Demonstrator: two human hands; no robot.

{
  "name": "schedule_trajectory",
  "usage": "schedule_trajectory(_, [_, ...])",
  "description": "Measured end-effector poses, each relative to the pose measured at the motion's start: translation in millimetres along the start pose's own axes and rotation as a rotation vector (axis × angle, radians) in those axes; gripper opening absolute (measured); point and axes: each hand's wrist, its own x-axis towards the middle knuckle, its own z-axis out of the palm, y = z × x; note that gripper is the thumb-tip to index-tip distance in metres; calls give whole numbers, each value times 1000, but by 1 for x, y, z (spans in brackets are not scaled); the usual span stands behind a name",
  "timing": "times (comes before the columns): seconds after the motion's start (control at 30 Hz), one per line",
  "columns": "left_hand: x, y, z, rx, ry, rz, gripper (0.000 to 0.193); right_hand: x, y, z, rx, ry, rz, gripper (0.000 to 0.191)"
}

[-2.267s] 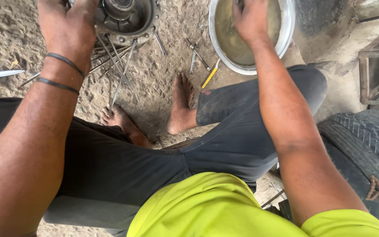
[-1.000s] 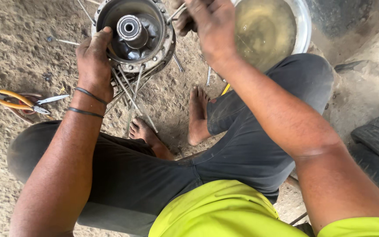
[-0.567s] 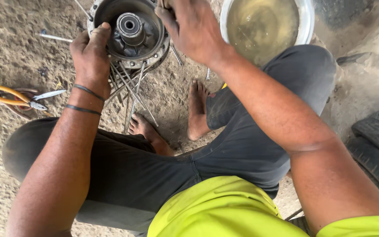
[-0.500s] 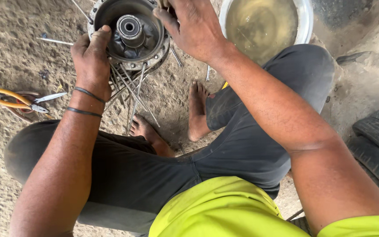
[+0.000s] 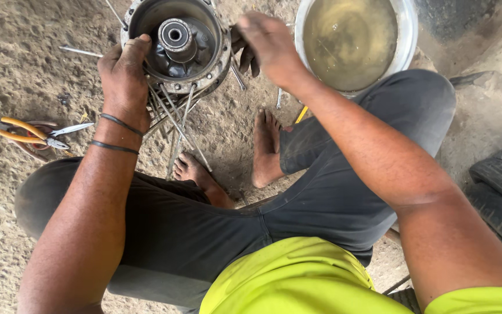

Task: The person sits on the ground and uses their hands to insert metal spokes into the holes of a bicycle wheel hub flange. They pick up individual spokes and thread them through the hub, occasionally dipping the hub assembly into a bowl of liquid.

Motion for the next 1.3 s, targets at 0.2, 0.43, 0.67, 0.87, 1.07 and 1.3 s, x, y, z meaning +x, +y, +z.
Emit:
schedule_trajectory(0.2, [7,3,-5,-102,-11,10,23,-6,-13,-14,91,-44,-405,19])
schedule_trajectory(0.43, [7,-6,6,40,-26,19,29,-3,13,2,-260,-171,-167,13])
schedule_trajectory(0.67, [-2,10,11,-83,-53,-144,37,5,88,-14,-707,-422,325,16])
schedule_trajectory(0.87, [-7,21,17,-227,-48,-191,33,-9,96,-50,-916,-199,423,38])
schedule_trajectory(1.07, [-5,9,23,-377,-88,-264,27,-14,32,5,-134,149,-249,29])
schedule_trajectory(1.3, [-2,-3,20,-459,-179,-213,20,4,2,12,98,321,-369,24])
